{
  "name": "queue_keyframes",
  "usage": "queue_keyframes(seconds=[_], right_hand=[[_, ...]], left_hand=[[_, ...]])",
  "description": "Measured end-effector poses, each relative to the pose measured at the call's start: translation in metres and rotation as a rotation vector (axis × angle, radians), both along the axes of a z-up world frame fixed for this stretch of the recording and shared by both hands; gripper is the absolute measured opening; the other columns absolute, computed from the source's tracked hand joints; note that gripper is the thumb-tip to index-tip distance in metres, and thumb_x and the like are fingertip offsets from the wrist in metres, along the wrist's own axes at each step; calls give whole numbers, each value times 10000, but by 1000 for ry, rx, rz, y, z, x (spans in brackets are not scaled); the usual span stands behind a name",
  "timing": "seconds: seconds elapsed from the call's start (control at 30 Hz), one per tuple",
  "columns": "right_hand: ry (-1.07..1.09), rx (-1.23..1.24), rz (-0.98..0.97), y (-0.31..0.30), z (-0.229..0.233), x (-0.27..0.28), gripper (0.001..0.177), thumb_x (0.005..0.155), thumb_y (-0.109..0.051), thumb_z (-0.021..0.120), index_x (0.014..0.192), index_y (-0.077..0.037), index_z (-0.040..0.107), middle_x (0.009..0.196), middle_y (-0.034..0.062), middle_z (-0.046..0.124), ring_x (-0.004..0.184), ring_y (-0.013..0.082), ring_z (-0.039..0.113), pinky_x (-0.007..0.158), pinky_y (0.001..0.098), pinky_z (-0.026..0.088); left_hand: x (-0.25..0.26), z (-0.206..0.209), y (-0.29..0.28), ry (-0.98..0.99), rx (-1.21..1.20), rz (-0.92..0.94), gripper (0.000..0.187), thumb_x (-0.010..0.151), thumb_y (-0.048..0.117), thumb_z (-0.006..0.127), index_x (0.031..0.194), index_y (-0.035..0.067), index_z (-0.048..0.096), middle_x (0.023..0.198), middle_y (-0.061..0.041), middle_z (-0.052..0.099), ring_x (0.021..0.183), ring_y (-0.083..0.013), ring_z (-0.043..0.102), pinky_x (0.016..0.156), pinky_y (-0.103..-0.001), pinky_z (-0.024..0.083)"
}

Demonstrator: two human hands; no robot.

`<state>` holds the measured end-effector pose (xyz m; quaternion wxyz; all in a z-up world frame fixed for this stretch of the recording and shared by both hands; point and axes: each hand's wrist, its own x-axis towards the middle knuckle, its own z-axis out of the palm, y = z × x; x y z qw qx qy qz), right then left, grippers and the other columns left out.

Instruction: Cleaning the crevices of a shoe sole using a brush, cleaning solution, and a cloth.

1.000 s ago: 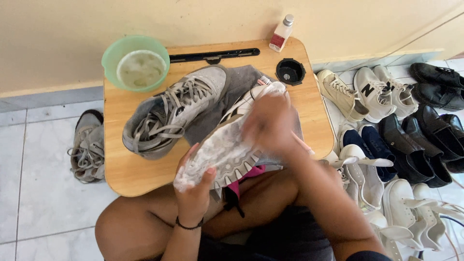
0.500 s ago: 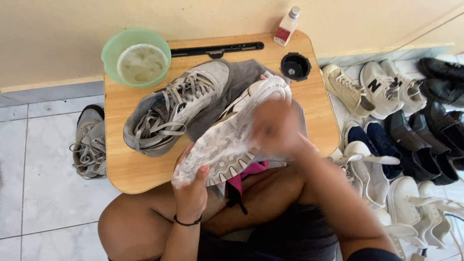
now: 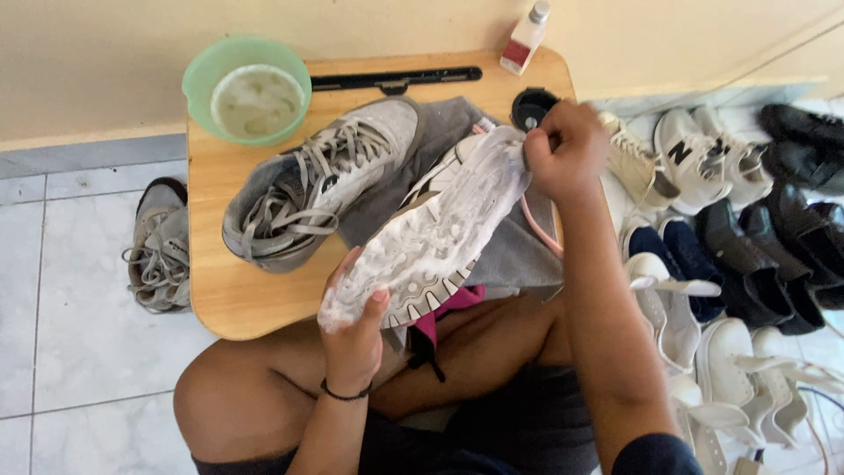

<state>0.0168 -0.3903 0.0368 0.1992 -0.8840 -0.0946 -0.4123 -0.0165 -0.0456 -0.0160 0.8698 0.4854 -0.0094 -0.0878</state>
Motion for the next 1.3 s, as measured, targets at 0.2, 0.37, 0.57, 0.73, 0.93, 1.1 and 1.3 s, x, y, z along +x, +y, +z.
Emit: queue_keyframes(seconds=[0.2, 0.37, 0.57, 0.73, 0.93, 1.1, 1.3], right_hand=[[115, -153, 214, 145, 40, -37, 357, 837, -452, 526, 579, -220, 440, 601, -12, 451, 583, 243, 511, 541, 429, 370], [84, 33, -163, -17, 4, -2, 249, 856, -215, 668, 664, -143, 527, 637, 32, 519, 637, 310, 532, 630, 411, 392], [110, -202, 178, 169, 36, -57, 368, 865, -401, 515, 558, -209, 451, 594, 5, 486, 594, 238, 541, 656, 421, 462], [12, 82, 185, 40, 11, -17, 251, 926, -246, 588, 704, -133, 556, 708, 49, 523, 697, 266, 535, 698, 404, 417], [77, 111, 438, 189, 23, -52, 242, 894, -197, 509, 686, -79, 543, 693, 34, 510, 682, 185, 449, 743, 314, 395], [24, 195, 713, 109, 7, -10, 341, 922, -430, 565, 653, -223, 597, 605, -28, 475, 527, 226, 459, 537, 379, 381], [107, -35, -143, 119, 25, -33, 260, 827, -138, 612, 610, -61, 490, 534, 82, 408, 496, 248, 384, 562, 390, 304]], left_hand=[[9, -2, 5, 16, 43, 14, 708, 792, 120, 754, 1405, -66, 454, 1248, -231, 646, 1162, -296, 628, 980, -437, 555], [13, -2, 0, 17, -23, -18, 721, 786, 97, 760, 1416, -61, 447, 1238, -245, 651, 1150, -297, 636, 933, -458, 585], [15, -3, 3, 44, 30, 5, 712, 797, 86, 741, 1417, -71, 430, 1250, -243, 640, 1156, -306, 625, 948, -466, 572], [8, -5, 1, 74, -24, -27, 732, 803, 87, 729, 1440, -61, 398, 1272, -256, 622, 1179, -336, 617, 963, -478, 567], [11, 4, 2, 55, 57, -30, 657, 840, 90, 701, 1422, -42, 428, 1237, -227, 652, 1146, -316, 640, 941, -463, 578], [9, 21, 5, 199, -111, -90, 656, 839, 125, 715, 1424, 23, 435, 1131, -272, 681, 896, -369, 730, 547, -450, 667], [11, 11, -7, 55, 23, 0, 685, 818, 133, 736, 1416, -36, 447, 1261, -233, 651, 1141, -297, 641, 914, -442, 601]])
